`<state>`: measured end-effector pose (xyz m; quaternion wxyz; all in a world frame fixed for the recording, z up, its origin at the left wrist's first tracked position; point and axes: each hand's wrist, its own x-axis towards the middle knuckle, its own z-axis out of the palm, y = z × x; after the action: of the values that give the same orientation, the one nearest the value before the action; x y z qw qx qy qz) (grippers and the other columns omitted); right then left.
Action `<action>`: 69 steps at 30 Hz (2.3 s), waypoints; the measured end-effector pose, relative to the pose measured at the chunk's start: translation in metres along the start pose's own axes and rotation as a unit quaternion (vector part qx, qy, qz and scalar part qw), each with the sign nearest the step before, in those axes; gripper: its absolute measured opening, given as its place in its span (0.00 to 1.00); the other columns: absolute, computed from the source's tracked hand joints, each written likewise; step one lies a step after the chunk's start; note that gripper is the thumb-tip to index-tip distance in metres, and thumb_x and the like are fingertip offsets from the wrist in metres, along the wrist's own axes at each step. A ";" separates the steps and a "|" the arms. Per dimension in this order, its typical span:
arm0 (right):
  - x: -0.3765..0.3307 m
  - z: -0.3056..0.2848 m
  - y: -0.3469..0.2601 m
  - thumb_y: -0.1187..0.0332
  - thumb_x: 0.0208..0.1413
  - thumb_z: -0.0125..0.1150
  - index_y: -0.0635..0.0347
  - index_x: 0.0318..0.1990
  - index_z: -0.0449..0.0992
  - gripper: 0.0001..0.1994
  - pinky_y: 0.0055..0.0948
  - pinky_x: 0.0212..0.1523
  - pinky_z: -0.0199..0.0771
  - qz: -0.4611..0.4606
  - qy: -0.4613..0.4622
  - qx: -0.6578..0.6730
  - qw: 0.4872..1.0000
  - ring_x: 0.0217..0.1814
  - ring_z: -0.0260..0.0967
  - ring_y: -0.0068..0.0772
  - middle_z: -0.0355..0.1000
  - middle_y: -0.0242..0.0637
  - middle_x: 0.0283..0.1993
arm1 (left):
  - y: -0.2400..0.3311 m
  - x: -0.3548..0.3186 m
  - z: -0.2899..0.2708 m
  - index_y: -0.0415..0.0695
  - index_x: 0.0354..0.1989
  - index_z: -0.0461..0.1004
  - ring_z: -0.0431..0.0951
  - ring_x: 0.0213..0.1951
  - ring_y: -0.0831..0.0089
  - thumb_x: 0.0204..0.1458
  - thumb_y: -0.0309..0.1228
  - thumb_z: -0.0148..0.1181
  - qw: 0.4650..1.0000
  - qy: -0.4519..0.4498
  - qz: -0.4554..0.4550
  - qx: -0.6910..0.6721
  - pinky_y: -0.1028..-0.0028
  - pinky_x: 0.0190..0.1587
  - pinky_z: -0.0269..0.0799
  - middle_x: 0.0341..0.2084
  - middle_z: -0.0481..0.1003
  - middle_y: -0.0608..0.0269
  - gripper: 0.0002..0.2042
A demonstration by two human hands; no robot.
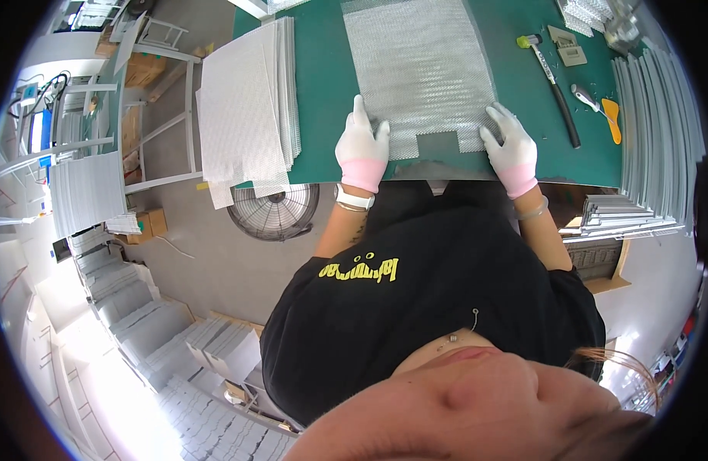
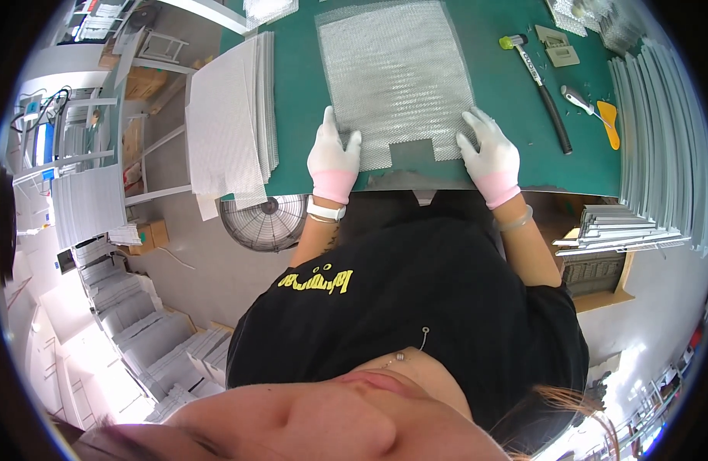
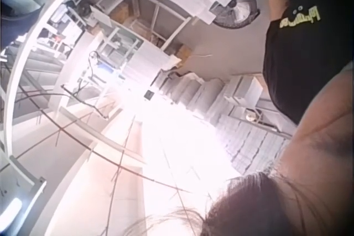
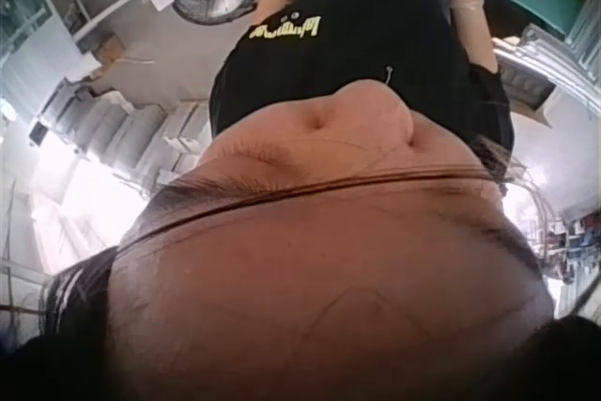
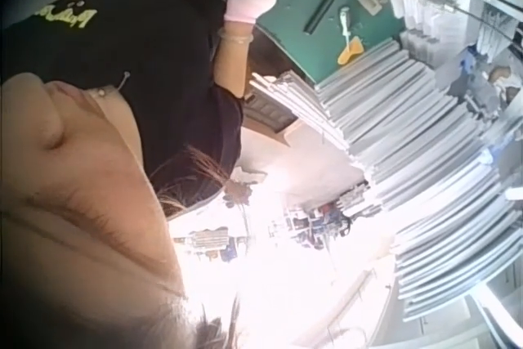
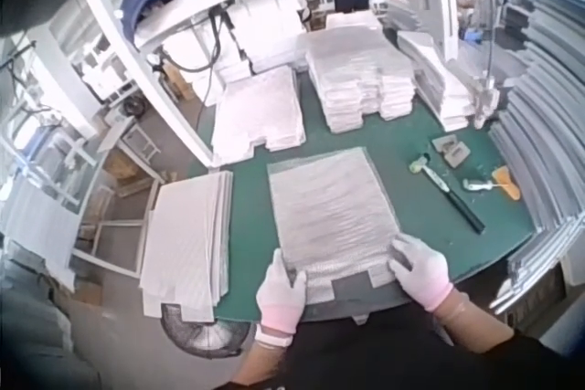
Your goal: Assembling air filters by attaching metal frames and drilling screws into the assembly.
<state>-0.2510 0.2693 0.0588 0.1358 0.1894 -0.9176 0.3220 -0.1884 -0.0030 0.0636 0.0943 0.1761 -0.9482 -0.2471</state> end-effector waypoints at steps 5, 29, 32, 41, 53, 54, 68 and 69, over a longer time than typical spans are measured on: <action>0.001 -0.001 0.002 0.64 0.55 0.66 0.56 0.54 0.78 0.18 0.36 0.56 0.77 0.001 -0.020 -0.030 0.999 0.58 0.75 0.46 0.75 0.44 0.59 | 0.001 0.003 -0.002 0.38 0.69 0.60 0.79 0.43 0.52 0.55 0.38 0.64 1.000 -0.021 -0.014 0.002 0.59 0.43 0.77 0.45 0.75 0.49 0.35; 0.162 0.007 -0.034 0.56 0.59 0.61 0.58 0.53 0.79 0.20 0.42 0.60 0.71 -0.132 -0.067 0.008 0.989 0.54 0.73 0.51 0.75 0.49 0.55 | -0.025 0.028 -0.005 0.51 0.61 0.74 0.56 0.69 0.43 0.51 0.45 0.62 0.983 -0.053 0.160 0.076 0.45 0.72 0.44 0.67 0.62 0.50 0.27; 0.270 0.070 -0.054 0.59 0.62 0.58 0.64 0.63 0.68 0.26 0.44 0.58 0.73 -0.102 -0.042 0.024 0.994 0.53 0.73 0.53 0.75 0.55 0.51 | -0.013 0.032 -0.012 0.50 0.61 0.73 0.55 0.69 0.39 0.51 0.46 0.63 0.981 -0.075 0.146 0.107 0.45 0.72 0.45 0.69 0.57 0.46 0.28; 0.394 0.161 -0.085 0.69 0.61 0.60 0.62 0.66 0.67 0.26 0.35 0.47 0.78 -0.059 0.019 0.471 0.880 0.48 0.77 0.43 0.78 0.45 0.49 | -0.027 -0.015 -0.026 0.38 0.65 0.65 0.52 0.70 0.38 0.49 0.32 0.68 0.978 0.163 0.070 -0.106 0.48 0.70 0.52 0.70 0.48 0.31 0.33; 0.250 0.038 -0.065 0.64 0.59 0.62 0.61 0.63 0.68 0.25 0.47 0.61 0.71 -0.079 -0.254 0.768 0.583 0.48 0.72 0.35 0.71 0.34 0.45 | -0.048 0.013 -0.033 0.36 0.61 0.69 0.71 0.62 0.54 0.66 0.52 0.50 0.596 -0.012 0.044 -0.802 0.53 0.69 0.61 0.62 0.70 0.48 0.30; 0.222 0.023 -0.062 0.65 0.58 0.63 0.61 0.63 0.67 0.26 0.47 0.61 0.72 -0.054 -0.270 0.746 0.607 0.46 0.71 0.31 0.69 0.31 0.43 | -0.043 0.018 -0.048 0.36 0.63 0.67 0.71 0.62 0.53 0.63 0.55 0.52 0.491 -0.068 0.044 -0.867 0.51 0.69 0.60 0.62 0.70 0.47 0.33; 0.034 -0.055 -0.034 0.71 0.53 0.66 0.61 0.70 0.62 0.35 0.29 0.50 0.75 0.028 -0.089 0.132 0.987 0.46 0.78 0.38 0.77 0.50 0.50 | 0.029 0.001 -0.050 0.35 0.73 0.52 0.80 0.39 0.65 0.50 0.30 0.69 0.954 0.054 -0.051 -0.289 0.67 0.44 0.76 0.46 0.79 0.52 0.43; 0.033 -0.051 -0.031 0.71 0.53 0.66 0.61 0.70 0.62 0.35 0.29 0.50 0.75 0.032 -0.093 0.134 0.986 0.46 0.78 0.38 0.77 0.50 0.50 | 0.028 0.004 -0.042 0.35 0.72 0.54 0.80 0.39 0.63 0.50 0.31 0.69 0.970 0.054 -0.021 -0.237 0.67 0.44 0.76 0.45 0.78 0.52 0.42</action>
<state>-0.2607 0.2712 0.1259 0.0134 0.2059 -0.8805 0.4268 -0.1893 0.0000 0.1137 0.1793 0.1819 -0.8522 -0.4566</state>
